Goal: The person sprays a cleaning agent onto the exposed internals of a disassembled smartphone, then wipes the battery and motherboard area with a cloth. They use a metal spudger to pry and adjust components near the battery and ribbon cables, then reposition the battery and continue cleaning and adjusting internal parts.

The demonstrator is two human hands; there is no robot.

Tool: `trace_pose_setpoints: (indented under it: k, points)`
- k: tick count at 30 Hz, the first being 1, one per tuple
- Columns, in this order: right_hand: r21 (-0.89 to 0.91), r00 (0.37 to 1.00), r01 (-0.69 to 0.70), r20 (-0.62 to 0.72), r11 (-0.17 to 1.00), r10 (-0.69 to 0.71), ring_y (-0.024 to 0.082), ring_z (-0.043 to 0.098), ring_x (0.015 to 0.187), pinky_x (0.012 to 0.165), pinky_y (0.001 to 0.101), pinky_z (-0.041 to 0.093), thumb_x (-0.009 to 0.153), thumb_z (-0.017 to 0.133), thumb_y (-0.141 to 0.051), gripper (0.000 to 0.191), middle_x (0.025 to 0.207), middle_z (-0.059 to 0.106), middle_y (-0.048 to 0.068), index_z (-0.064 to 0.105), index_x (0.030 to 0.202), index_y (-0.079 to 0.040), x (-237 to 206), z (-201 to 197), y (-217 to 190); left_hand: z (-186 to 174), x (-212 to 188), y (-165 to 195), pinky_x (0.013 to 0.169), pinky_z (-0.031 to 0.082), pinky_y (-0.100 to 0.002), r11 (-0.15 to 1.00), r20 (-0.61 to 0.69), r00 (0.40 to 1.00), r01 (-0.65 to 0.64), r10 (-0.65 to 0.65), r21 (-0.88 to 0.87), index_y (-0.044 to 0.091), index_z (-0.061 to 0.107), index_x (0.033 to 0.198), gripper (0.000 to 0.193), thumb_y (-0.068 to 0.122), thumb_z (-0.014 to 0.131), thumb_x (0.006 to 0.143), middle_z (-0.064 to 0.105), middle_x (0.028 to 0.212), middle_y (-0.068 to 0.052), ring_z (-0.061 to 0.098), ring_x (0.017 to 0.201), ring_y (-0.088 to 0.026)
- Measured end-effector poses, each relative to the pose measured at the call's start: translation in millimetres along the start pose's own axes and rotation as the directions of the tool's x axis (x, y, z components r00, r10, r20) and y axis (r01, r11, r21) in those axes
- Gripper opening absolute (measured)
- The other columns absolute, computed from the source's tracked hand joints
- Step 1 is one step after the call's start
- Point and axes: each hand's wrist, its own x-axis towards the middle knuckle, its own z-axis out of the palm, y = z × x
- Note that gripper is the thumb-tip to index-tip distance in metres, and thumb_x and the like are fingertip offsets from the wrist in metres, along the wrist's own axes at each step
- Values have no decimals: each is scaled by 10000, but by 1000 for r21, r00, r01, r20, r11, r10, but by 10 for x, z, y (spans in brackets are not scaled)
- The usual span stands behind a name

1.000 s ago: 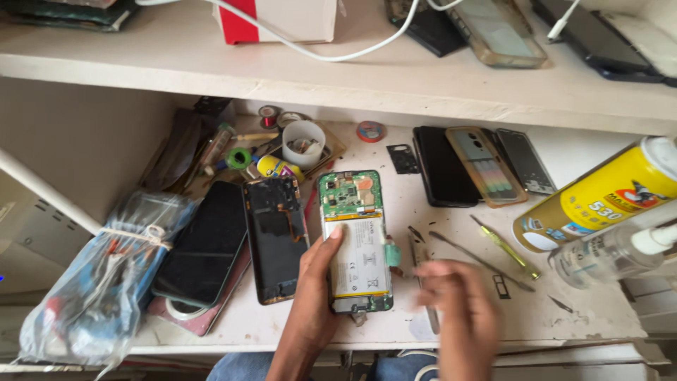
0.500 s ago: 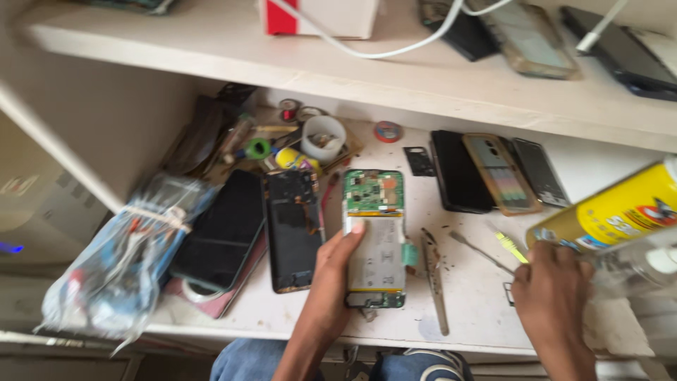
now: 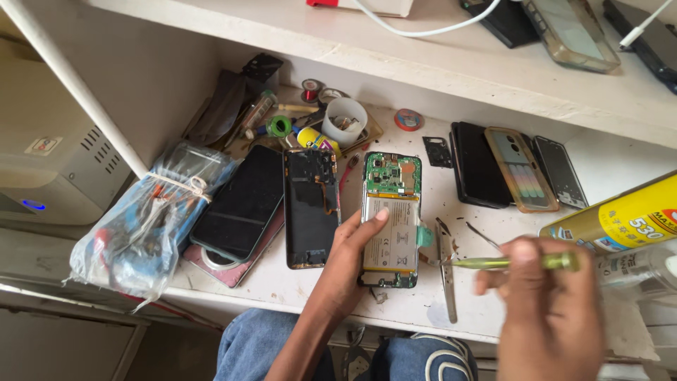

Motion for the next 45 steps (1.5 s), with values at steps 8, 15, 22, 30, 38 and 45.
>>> trace_pose_setpoints:
  k: [8, 15, 22, 30, 38, 45]
  points:
    - [162, 986, 167, -8, 973, -168, 256, 694, 772, 756, 388, 631, 1088, 563, -108, 342, 981, 641, 220, 410, 1324, 86, -302, 196, 346, -78, 36, -78, 886, 579, -386, 968, 11, 1000, 19, -17, -251, 61, 620, 1329, 558, 490, 525, 985, 705, 1168, -102, 690, 1051, -214]
    - [82, 993, 82, -89, 993, -75, 212, 680, 881, 855, 372, 594, 1109, 500, -91, 268, 976, 645, 194, 410, 1273, 101, -281, 124, 620, -67, 40, -23, 897, 594, -483, 938, 176, 983, 6, 59, -347, 73, 546, 1418, 666, 565, 349, 1014, 693, 1199, -173, 711, 1043, -290]
    - [232, 938, -129, 344, 964, 42, 67, 510, 465, 445, 253, 469, 969, 691, -70, 264, 577, 563, 14, 662, 1230, -43, -274, 229, 562, -86, 36, -26, 881, 604, -461, 896, 234, 964, -10, 126, -443, 21, 494, 1462, 788, 669, 307, 1055, 675, 1168, -216, 715, 993, -330]
    - [-236, 882, 382, 381, 894, -277, 107, 752, 686, 576, 287, 563, 752, 862, -142, 377, 881, 777, 124, 750, 1108, -86, -366, 594, 455, -82, 48, -82, 866, 606, -464, 901, 201, 975, 5, 91, -434, 23, 476, 1471, 824, 701, 342, 1022, 658, 1172, -199, 700, 1005, -310]
    - [-132, 873, 334, 416, 933, -253, 80, 749, 810, 688, 257, 570, 778, 840, -99, 305, 943, 806, 105, 731, 1057, -38, -331, 563, 523, -87, 53, -131, 836, 611, -440, 923, 213, 973, 1, 88, -385, 10, 498, 1440, 836, 722, 360, 1023, 655, 1153, -188, 689, 964, -300]
    - [-109, 879, 273, 431, 956, -202, 58, 745, 786, 683, 231, 576, 805, 819, -67, 222, 920, 821, 79, 730, 1003, -20, -337, 555, 562, -71, 42, -116, 836, 614, -436, 931, 204, 974, -15, 96, -364, 8, 501, 1432, 825, 711, 350, 1026, 657, 1141, -185, 697, 959, -286]
